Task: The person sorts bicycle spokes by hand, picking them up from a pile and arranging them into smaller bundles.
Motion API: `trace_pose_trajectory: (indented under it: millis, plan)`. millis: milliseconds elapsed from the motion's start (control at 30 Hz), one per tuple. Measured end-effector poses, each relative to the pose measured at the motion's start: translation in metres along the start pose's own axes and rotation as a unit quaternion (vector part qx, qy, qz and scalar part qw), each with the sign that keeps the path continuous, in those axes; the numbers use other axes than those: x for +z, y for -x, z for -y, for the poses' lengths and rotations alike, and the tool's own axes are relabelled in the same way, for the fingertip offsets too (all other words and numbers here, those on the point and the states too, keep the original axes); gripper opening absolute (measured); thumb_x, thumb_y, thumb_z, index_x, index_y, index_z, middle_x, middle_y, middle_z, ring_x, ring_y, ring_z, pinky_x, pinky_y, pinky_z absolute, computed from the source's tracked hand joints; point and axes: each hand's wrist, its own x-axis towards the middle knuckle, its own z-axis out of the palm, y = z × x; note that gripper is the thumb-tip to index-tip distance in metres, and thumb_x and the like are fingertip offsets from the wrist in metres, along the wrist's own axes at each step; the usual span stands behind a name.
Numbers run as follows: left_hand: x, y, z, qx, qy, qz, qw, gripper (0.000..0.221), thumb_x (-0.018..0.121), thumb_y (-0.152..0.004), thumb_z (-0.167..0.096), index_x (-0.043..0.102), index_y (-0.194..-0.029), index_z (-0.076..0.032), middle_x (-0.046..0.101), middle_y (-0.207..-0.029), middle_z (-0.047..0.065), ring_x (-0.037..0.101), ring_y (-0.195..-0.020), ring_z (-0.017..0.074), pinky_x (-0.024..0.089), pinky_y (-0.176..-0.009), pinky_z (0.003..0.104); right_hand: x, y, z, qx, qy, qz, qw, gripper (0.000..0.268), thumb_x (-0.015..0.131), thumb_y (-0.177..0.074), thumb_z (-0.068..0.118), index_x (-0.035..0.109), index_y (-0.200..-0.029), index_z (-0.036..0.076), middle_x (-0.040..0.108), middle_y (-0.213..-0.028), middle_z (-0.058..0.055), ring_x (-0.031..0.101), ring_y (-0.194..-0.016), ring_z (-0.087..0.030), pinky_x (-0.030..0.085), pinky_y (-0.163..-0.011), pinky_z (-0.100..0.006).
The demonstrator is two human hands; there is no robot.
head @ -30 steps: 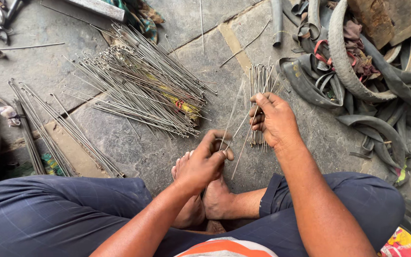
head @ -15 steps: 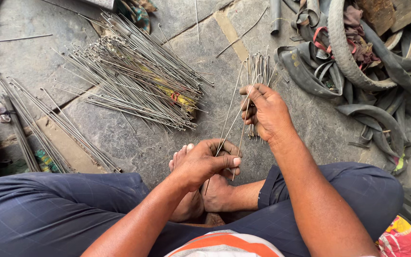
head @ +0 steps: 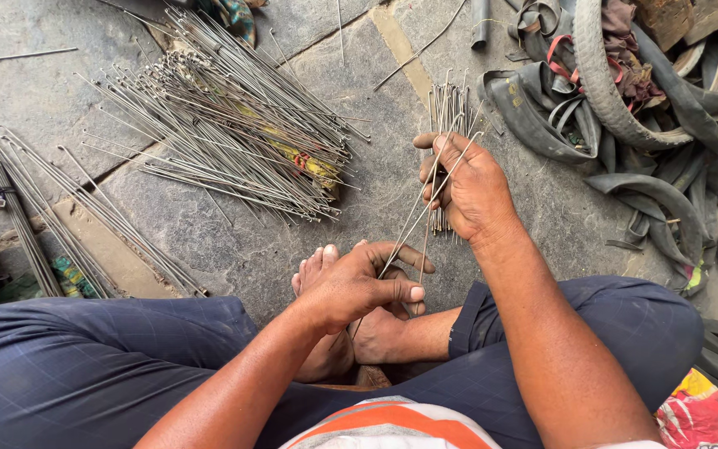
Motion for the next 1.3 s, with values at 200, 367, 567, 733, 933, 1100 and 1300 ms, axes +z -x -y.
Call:
trace_pose_trajectory:
  millis: [200, 367, 567, 733, 933, 1100, 1300]
  plan:
    - [0.002, -0.002, 0.005, -0.005, -0.033, -0.054, 0.998, 0.040, 0.070, -0.092, -0.022, 0.069, -0.127, -0.003, 0.060, -0.073, 0.002, 0.057, -0.058, 0.0092, 0.051, -0.054, 0.026, -0.005, -0.005, 0.003, 0.002, 0.013, -0.048, 0.999, 0.027, 0.054, -0.107, 0.027, 0.068, -0.117, 0.006, 0.064, -0.074, -0.004, 0.060, -0.056, -0.010, 0.045, -0.044, -0.022]
    - [-0.004, -0.003, 0.016, 0.069, 0.182, -0.059, 0.979, 0.043, 0.042, -0.110, -0.020, 0.061, -0.144, -0.001, 0.059, -0.077, 0.006, 0.052, -0.056, 0.0072, 0.051, -0.052, 0.026, -0.049, -0.026, 0.004, -0.031, 0.211, -0.171, 0.962, 0.025, 0.052, -0.108, 0.023, 0.071, -0.119, 0.011, 0.065, -0.076, -0.002, 0.060, -0.057, -0.008, 0.049, -0.046, -0.023]
    - [-0.007, -0.007, 0.007, 0.017, 0.255, -0.089, 0.963, 0.045, 0.030, -0.106, -0.009, 0.044, -0.148, -0.003, 0.068, -0.109, 0.022, 0.074, -0.093, 0.0312, 0.063, -0.087, 0.045, -0.094, -0.049, -0.035, 0.003, 0.327, -0.237, 0.915, 0.024, 0.060, -0.101, 0.018, 0.070, -0.121, 0.011, 0.070, -0.083, -0.006, 0.063, -0.061, -0.011, 0.055, -0.052, -0.026]
    - [-0.016, -0.010, -0.007, 0.062, 0.291, -0.160, 0.941, 0.041, 0.031, -0.105, -0.007, 0.041, -0.144, 0.000, 0.064, -0.124, 0.028, 0.068, -0.111, 0.0396, 0.060, -0.094, 0.049, -0.071, -0.042, -0.032, -0.095, 0.499, -0.181, 0.842, 0.028, 0.064, -0.100, 0.018, 0.068, -0.122, 0.003, 0.075, -0.086, -0.006, 0.070, -0.073, -0.016, 0.056, -0.069, -0.036]
    - [-0.042, -0.002, -0.028, 0.200, 0.348, -0.200, 0.894, 0.045, 0.034, -0.104, -0.004, 0.037, -0.148, 0.003, 0.056, -0.137, 0.036, 0.063, -0.123, 0.0440, 0.056, -0.103, 0.051, 0.019, 0.027, -0.001, 0.125, 0.251, 0.211, 0.936, 0.039, 0.056, -0.101, 0.033, 0.073, -0.102, -0.002, 0.078, -0.080, -0.013, 0.073, -0.066, -0.020, 0.061, -0.062, -0.034]
    - [-0.042, -0.001, -0.030, 0.231, 0.345, -0.198, 0.888, 0.049, 0.037, -0.104, -0.003, 0.033, -0.153, 0.002, 0.055, -0.136, 0.035, 0.062, -0.122, 0.0435, 0.056, -0.102, 0.050, 0.059, 0.068, 0.005, 0.225, 0.193, 0.230, 0.927, 0.037, 0.057, -0.099, 0.031, 0.070, -0.105, -0.003, 0.077, -0.081, -0.011, 0.073, -0.065, -0.018, 0.062, -0.060, -0.030]
    - [-0.035, 0.008, -0.041, 0.216, 0.351, -0.166, 0.896, 0.050, 0.034, -0.104, -0.004, 0.033, -0.154, 0.000, 0.057, -0.134, 0.034, 0.063, -0.119, 0.0423, 0.058, -0.100, 0.047, 0.064, 0.081, -0.005, 0.227, 0.144, 0.215, 0.939, 0.033, 0.059, -0.100, 0.025, 0.075, -0.106, -0.004, 0.069, -0.072, -0.007, 0.064, -0.056, -0.014, 0.052, -0.050, -0.025]
